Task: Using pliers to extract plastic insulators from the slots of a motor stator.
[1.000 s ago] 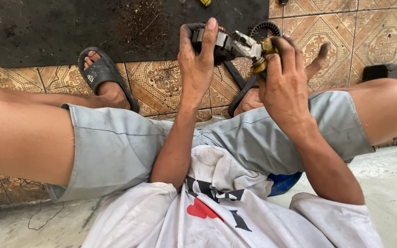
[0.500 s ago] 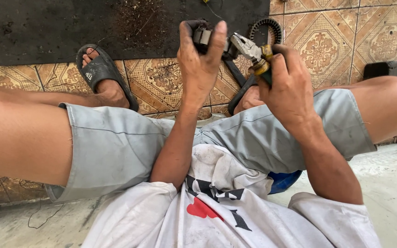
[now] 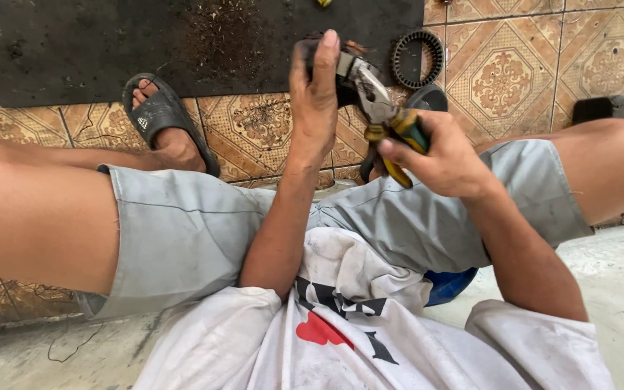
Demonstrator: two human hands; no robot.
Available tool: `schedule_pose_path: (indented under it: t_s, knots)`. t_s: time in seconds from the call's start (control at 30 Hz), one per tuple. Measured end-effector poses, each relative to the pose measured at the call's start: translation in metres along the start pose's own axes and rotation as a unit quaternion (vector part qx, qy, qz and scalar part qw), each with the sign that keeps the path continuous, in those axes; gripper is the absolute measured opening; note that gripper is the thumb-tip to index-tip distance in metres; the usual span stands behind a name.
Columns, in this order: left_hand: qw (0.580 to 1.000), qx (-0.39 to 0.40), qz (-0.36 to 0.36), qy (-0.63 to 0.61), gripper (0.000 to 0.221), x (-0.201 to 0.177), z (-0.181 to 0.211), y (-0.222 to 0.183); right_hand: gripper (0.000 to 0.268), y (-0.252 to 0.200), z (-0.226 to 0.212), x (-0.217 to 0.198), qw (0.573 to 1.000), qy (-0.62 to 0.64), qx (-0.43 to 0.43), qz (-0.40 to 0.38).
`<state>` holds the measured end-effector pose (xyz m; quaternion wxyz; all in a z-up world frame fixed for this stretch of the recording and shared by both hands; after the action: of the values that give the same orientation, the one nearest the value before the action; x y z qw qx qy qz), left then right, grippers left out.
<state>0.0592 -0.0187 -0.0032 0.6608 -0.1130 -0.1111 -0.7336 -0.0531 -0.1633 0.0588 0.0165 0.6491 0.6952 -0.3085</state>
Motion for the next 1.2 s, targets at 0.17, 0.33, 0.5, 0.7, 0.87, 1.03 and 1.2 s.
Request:
schedule_pose_path:
  t_s: [0.17,0.33,0.5,0.7,0.87,1.03,1.2]
  knots:
    - [0.96,-0.094,-0.122,-0.233,0.051,0.036,0.032,-0.013,0.045,-0.01,0.007,0.019,0.862,0.441,-0.012,-0.252]
    - [0.941,-0.113,-0.141,-0.286,0.031,0.033,0.038,-0.013,0.043,-0.018,0.004,0.024,0.793,0.531,-0.021,-0.298]
    - [0.956,-0.123,-0.123,-0.237,0.036,0.029,0.023,-0.014,0.057,-0.016,0.012,0.023,0.805,0.535,0.001,-0.256]
    - [0.931,-0.123,-0.16,-0.303,0.032,0.035,0.032,-0.017,0.078,-0.015,0.007,0.024,0.75,0.582,-0.031,-0.313]
    - [0.996,0.015,-0.085,0.004,0.049,0.013,0.043,-0.004,0.024,-0.005,0.015,0.006,0.955,0.26,-0.04,-0.135]
    - [0.973,0.124,-0.021,0.195,0.042,-0.006,0.037,0.006,0.009,-0.003,-0.03,0.001,0.989,-0.132,-0.055,0.046]
    - [0.977,0.093,-0.028,0.192,0.043,0.001,0.023,0.008,0.027,-0.004,-0.031,-0.005,0.968,-0.203,-0.114,0.093]
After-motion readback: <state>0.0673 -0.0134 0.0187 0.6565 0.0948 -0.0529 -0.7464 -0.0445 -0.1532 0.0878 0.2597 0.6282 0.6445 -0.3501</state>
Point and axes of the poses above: each hand's wrist, its own y-axis towards the middle knuckle, its own x-axis out of the palm, z = x × y, the point moved 7 cm from there along y, towards the middle knuckle, and after that the axes turned 8 degrees about x, right-handed, at the moved point
